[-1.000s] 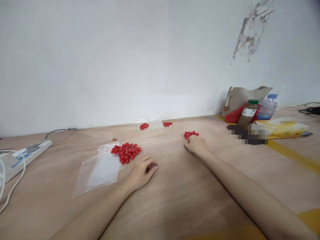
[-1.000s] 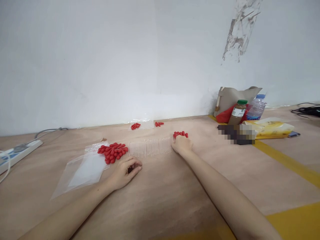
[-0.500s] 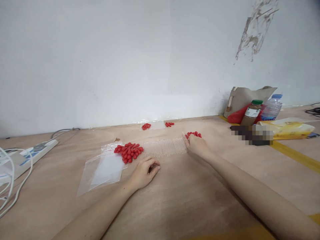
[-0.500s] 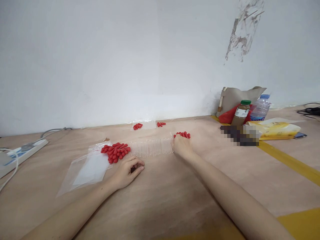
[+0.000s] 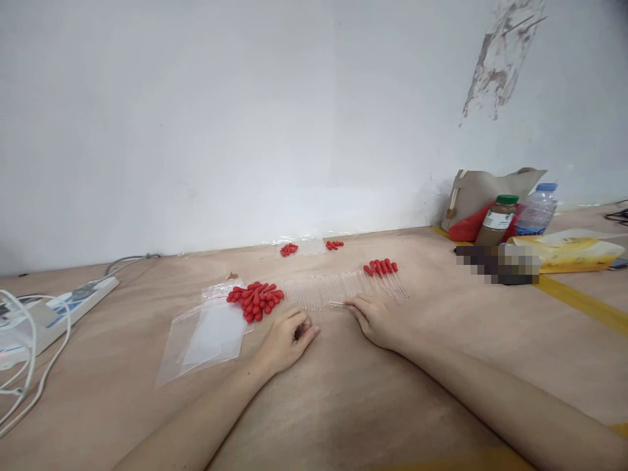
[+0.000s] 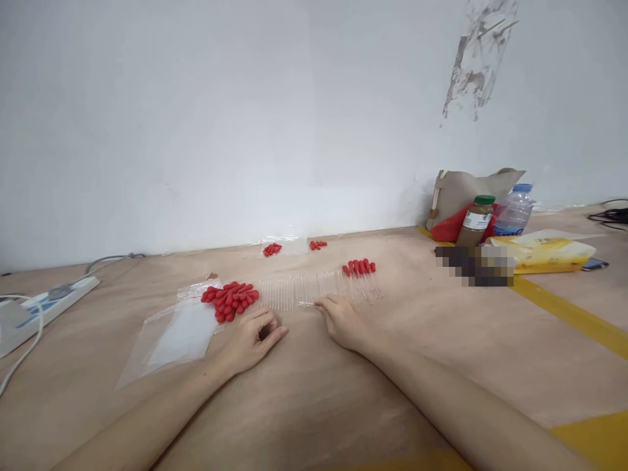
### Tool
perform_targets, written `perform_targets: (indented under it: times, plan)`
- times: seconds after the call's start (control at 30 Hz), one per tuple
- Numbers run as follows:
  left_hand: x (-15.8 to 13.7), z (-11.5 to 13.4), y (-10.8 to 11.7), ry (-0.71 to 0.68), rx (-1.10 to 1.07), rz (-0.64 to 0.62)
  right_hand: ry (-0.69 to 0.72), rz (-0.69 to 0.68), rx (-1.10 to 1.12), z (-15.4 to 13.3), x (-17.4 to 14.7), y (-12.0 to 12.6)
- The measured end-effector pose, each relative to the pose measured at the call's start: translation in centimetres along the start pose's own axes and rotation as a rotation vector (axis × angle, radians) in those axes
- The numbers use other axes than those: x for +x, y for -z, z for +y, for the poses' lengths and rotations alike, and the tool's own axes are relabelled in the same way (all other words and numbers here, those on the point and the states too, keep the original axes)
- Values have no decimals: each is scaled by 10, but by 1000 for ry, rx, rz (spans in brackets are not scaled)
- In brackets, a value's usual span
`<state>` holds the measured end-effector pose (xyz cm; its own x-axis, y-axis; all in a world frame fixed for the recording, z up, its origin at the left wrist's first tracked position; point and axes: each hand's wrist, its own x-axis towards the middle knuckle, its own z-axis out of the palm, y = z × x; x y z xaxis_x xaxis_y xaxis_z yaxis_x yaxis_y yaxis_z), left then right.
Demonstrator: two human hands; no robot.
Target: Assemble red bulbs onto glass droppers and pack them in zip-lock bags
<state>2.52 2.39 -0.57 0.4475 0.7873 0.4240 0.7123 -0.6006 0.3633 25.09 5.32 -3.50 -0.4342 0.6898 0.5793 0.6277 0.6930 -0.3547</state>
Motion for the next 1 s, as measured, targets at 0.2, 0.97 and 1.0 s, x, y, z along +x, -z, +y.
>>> perform_targets:
  times: [0.2, 0.97, 1.0]
  plan:
    - [15, -26, 30, 77, 328, 171, -51, -28, -51, -7, 1, 12]
    - [19, -90, 76, 311, 478, -47, -46, -40, -38, -6, 0, 10]
    - [19, -88, 76, 308, 482, -24, -44, -41, -36, -5, 0, 9]
